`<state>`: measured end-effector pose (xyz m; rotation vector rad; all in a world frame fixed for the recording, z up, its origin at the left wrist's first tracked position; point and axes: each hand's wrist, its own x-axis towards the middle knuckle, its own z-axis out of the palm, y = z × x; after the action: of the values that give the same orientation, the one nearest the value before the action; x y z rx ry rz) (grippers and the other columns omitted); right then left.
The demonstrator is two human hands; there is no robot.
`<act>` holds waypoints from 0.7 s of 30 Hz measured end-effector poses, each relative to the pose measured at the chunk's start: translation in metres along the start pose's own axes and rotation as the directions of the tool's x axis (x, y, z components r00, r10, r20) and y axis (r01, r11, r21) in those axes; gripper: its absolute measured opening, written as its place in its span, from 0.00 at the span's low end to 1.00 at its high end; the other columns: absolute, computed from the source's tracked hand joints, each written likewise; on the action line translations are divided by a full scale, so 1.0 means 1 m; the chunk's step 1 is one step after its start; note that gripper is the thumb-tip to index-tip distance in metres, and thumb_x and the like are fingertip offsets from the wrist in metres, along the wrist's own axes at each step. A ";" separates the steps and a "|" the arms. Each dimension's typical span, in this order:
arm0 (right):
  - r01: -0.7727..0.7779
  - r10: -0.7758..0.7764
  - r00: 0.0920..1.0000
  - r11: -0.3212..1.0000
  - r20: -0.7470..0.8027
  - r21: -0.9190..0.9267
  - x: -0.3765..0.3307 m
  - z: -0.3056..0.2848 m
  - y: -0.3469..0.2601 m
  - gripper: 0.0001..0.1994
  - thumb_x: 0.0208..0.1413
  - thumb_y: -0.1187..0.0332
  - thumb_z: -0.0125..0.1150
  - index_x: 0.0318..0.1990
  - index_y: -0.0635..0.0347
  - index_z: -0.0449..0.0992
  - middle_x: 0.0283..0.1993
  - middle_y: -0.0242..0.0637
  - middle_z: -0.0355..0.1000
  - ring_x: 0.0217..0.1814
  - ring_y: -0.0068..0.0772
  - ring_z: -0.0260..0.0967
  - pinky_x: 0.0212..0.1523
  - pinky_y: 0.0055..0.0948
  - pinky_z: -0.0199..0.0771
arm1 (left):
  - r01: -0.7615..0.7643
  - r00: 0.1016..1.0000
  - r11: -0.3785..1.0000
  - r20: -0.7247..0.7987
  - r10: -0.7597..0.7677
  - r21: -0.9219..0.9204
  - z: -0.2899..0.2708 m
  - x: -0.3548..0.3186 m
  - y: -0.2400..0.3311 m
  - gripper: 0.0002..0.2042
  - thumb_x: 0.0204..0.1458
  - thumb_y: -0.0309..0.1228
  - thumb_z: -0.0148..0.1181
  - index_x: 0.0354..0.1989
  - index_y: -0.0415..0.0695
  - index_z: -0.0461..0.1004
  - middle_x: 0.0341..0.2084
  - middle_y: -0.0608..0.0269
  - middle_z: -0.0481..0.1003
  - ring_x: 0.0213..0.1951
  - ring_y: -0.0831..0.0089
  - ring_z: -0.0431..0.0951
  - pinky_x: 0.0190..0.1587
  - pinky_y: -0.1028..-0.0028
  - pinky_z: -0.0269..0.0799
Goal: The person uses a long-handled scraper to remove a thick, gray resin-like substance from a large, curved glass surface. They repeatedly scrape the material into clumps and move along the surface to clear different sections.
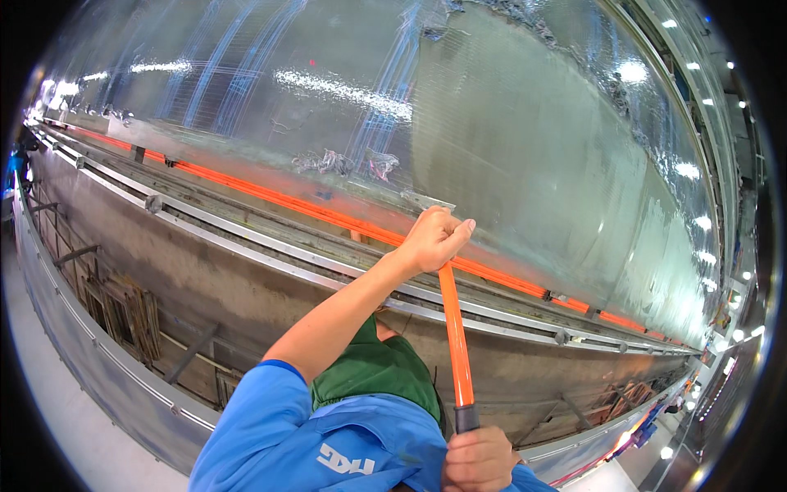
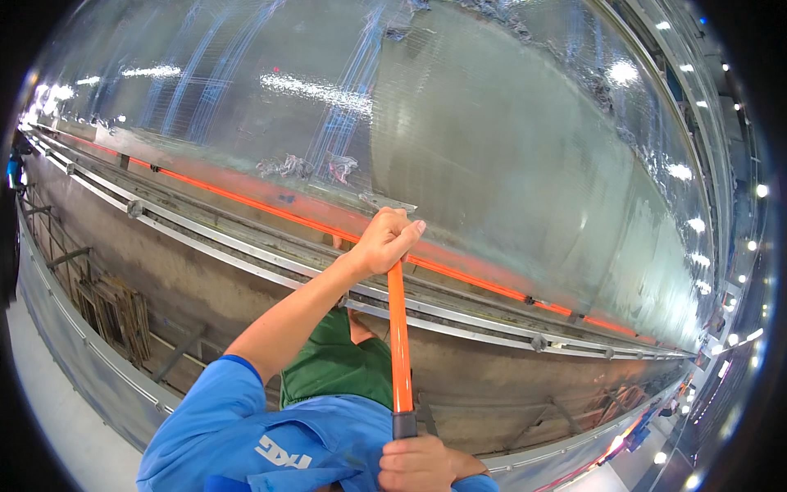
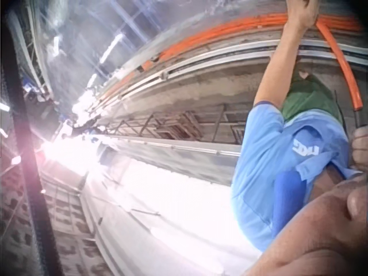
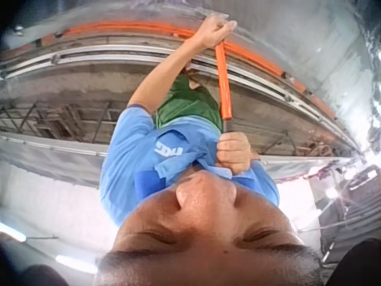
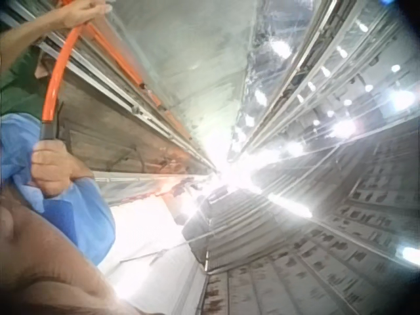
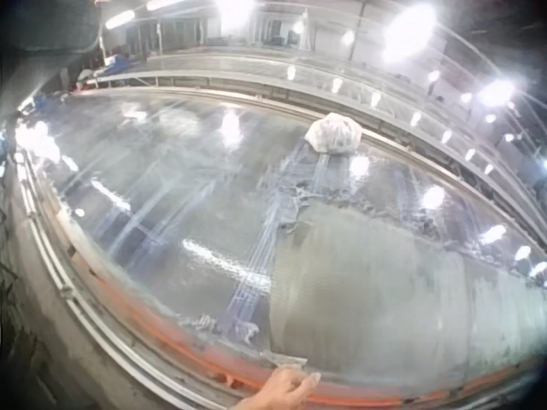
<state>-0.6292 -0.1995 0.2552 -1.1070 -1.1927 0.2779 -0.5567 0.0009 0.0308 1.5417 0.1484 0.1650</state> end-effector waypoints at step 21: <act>0.136 -0.136 0.881 0.990 -0.454 -0.034 0.175 -0.068 0.168 0.13 0.48 0.72 0.59 0.12 0.60 0.71 0.12 0.38 0.70 0.12 0.29 0.69 0.18 0.29 0.76 | -0.093 0.996 0.989 -0.017 0.091 -0.112 -0.126 0.257 0.006 0.27 0.66 0.35 0.43 0.08 0.46 0.62 0.06 0.66 0.66 0.12 0.63 0.59 0.31 0.65 0.61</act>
<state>-0.4408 -0.0337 0.2288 -1.0113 -0.8409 -0.0929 -0.3296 0.1759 0.0358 1.4359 0.0760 0.2516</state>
